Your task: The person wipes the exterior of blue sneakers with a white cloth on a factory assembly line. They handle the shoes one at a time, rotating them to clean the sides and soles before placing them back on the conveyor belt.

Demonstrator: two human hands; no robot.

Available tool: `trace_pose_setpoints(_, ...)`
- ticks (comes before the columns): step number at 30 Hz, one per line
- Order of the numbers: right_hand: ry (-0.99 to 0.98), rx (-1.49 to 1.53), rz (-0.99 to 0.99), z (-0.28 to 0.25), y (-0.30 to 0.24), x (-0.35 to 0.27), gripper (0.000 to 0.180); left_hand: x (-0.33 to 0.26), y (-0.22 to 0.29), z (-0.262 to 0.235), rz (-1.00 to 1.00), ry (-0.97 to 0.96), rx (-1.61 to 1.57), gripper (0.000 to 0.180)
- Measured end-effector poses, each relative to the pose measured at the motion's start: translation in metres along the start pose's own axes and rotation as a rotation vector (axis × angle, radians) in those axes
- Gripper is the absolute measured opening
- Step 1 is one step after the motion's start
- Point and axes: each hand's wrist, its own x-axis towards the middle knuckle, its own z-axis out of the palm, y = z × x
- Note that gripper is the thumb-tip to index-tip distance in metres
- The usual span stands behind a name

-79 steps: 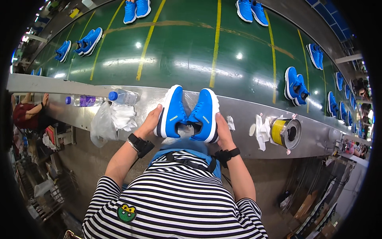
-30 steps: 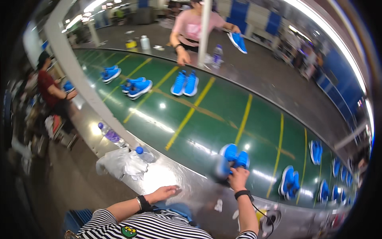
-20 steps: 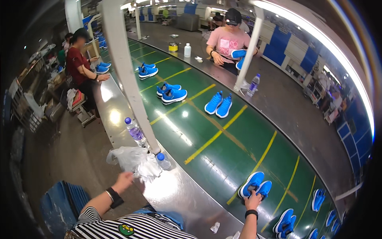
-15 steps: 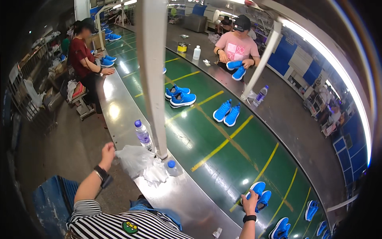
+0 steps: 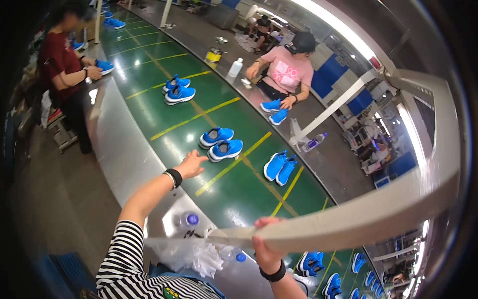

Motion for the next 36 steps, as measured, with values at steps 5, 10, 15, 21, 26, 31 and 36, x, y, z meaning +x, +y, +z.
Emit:
trace_pose_setpoints(5,0.015,0.04,-0.139,0.002,0.013,0.0,0.054,0.07,-0.003,0.015,0.112,-0.075,0.301,0.05)
trace_pose_setpoints(10,0.005,-0.035,-0.155,-0.006,0.006,-0.008,0.058,0.152,-0.031,0.084,0.091,-0.009,0.524,0.025)
trace_pose_setpoints(15,0.089,0.117,-0.157,0.019,-0.007,0.007,0.064,0.169,-0.032,0.085,0.013,-0.117,0.522,0.025)
trace_pose_setpoints(21,-0.049,0.186,-0.217,0.003,0.016,0.002,0.067,0.114,-0.027,0.069,0.178,-0.054,0.438,0.034)
trace_pose_setpoints(26,-0.018,0.068,-0.112,0.008,0.011,0.0,0.057,0.041,-0.034,0.004,0.238,0.033,0.39,0.04)
trace_pose_setpoints(31,-0.065,0.04,-0.143,0.005,0.017,0.002,0.038,-0.051,-0.038,-0.075,0.081,-0.019,0.525,0.047)
trace_pose_setpoints(36,-0.142,-0.177,-0.002,-0.015,-0.006,0.0,0.067,-0.166,-0.014,-0.146,-0.063,-0.318,0.633,0.047)
